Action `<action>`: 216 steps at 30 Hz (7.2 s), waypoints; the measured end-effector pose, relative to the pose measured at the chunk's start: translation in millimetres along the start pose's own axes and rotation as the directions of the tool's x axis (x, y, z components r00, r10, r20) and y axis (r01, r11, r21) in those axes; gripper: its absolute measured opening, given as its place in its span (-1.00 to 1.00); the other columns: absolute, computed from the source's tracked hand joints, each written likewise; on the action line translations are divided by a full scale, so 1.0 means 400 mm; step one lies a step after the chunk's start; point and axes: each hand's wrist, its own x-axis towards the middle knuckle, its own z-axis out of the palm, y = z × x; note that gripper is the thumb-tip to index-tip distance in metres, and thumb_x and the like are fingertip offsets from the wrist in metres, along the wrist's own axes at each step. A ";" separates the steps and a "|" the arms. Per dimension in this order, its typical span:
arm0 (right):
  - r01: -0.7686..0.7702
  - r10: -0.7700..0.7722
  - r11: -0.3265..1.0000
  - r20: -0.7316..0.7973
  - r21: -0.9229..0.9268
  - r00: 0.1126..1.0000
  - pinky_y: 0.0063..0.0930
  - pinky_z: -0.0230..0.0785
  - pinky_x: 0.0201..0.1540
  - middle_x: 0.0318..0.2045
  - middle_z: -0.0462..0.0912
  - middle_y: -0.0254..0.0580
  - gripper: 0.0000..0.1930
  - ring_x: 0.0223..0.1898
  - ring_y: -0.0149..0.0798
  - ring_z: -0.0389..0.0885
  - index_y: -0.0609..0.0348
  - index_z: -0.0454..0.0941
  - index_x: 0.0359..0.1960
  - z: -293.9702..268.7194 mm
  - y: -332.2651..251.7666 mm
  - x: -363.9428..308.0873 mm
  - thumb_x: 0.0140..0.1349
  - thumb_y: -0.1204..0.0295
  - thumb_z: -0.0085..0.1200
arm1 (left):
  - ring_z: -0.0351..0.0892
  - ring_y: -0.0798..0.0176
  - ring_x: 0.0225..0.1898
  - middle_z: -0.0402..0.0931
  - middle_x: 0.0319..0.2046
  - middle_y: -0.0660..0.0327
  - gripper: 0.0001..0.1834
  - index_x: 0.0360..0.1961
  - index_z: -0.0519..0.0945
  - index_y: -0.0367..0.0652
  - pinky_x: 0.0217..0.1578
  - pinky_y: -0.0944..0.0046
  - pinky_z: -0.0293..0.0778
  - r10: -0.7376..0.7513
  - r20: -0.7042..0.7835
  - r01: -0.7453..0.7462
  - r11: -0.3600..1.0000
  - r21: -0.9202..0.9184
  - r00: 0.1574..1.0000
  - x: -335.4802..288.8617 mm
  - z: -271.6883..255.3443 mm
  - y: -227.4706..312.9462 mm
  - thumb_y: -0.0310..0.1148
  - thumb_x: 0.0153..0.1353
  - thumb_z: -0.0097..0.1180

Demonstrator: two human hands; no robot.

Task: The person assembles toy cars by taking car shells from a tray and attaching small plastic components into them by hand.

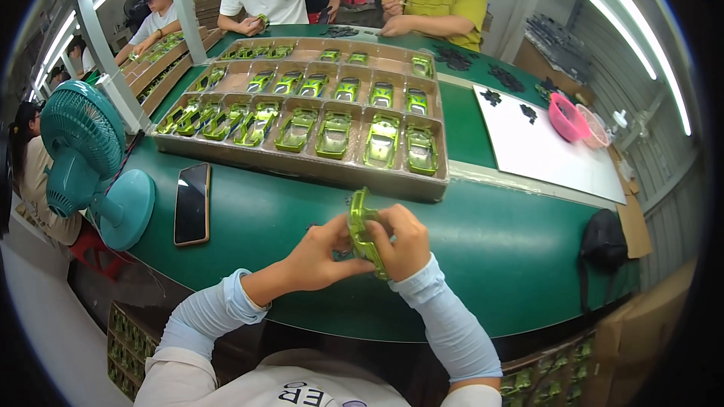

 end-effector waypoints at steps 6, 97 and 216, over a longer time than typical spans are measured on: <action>0.089 -0.086 0.994 0.059 -0.057 0.995 -0.35 0.19 -0.59 -0.69 0.35 -0.10 -0.88 -0.65 -0.09 0.34 0.28 0.38 -0.63 -0.014 0.016 0.000 -0.08 0.52 0.04 | 0.46 0.24 -0.17 0.44 -0.25 0.05 -0.33 0.05 0.11 -0.30 -0.14 0.28 0.39 -0.106 0.016 0.107 0.986 -0.127 0.994 0.006 -0.003 0.000 -0.45 -0.06 0.17; -0.018 0.010 1.000 0.374 0.017 0.927 -0.35 0.26 -0.31 -0.47 0.38 -0.10 -0.77 -0.37 -0.07 0.38 0.16 0.47 -0.35 0.038 0.047 -0.026 -0.13 0.47 0.11 | 0.25 0.07 0.03 0.25 -0.02 -0.06 -0.30 0.02 0.21 -0.26 0.06 0.10 0.18 -0.129 -0.128 -0.041 0.529 -0.848 0.983 0.051 -0.137 -0.025 0.14 0.08 -0.22; -0.151 0.184 0.925 -0.062 0.349 0.981 -0.54 0.33 -0.41 -0.54 0.53 -0.18 -0.90 -0.53 -0.35 0.48 0.29 0.47 -0.46 0.008 0.020 -0.032 -0.08 0.63 0.06 | 0.37 0.28 -0.07 0.33 -0.07 0.14 -0.27 0.00 0.22 -0.16 -0.11 0.33 0.35 0.144 -0.121 -0.121 0.975 0.185 0.982 0.020 -0.067 -0.042 -0.65 -0.28 0.24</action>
